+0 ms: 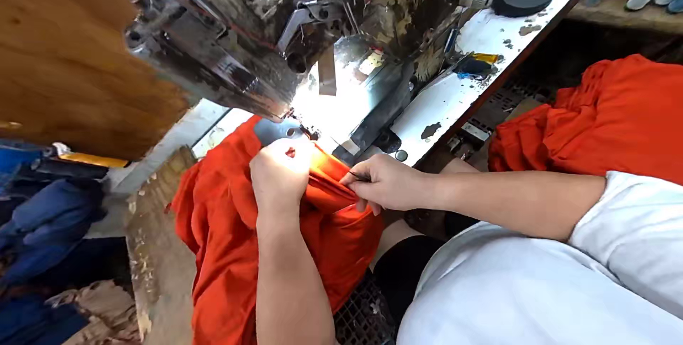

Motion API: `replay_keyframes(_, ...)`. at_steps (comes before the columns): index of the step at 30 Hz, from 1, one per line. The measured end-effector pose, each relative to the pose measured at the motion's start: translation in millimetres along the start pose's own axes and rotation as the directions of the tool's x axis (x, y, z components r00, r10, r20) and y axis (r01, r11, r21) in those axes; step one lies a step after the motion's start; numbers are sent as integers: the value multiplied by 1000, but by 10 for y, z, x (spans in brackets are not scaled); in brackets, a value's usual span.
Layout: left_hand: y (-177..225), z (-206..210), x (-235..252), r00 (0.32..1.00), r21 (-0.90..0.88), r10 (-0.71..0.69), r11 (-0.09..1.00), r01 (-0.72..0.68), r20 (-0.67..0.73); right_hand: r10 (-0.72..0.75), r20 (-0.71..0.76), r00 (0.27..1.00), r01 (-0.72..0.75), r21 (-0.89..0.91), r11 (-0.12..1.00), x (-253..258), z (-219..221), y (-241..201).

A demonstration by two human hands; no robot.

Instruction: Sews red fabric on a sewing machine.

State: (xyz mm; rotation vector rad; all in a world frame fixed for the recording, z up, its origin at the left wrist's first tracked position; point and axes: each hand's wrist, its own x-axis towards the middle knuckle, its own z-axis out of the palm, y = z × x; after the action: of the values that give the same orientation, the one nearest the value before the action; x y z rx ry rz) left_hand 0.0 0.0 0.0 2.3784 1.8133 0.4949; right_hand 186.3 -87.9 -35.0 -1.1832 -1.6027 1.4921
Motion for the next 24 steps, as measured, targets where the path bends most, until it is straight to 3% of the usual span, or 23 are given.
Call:
replay_keyframes(3, 24, 58, 325, 995, 13, -100, 995, 100, 7, 82, -36, 996, -75, 176, 982, 142, -149, -23)
replay_keyframes(7, -32, 212, 598, 988, -55, 21, 998, -30, -156, 52, -106, 993, -37, 140, 989, 367, -234, -53)
replay_keyframes(9, -81, 201, 602, 988, -108, 53, 992, -69, -145, 29, -101, 994, -18, 109, 994, 344, -190, -42)
replay_keyframes(14, -57, 208, 615, 993, -25, 41, 999, -44, -109, 20, -112, 993, -4, 141, 990, 293, -145, 32)
replay_keyframes(18, -168, 185, 702, 989, -42, 117, 992, -121, -95, 17, -146, 989, 8, 166, 986, 445, -112, 76)
replay_keyframes(21, -47, -149, 536, 999, -97, -45, 994, 48, 26, 16, -168, 986, 19, 201, 979, 516, -82, 59)
replay_keyframes(24, 208, -347, 76, 991, -127, -129, 984, 124, -30, 22, -183, 983, 19, 215, 976, 524, -57, 63)
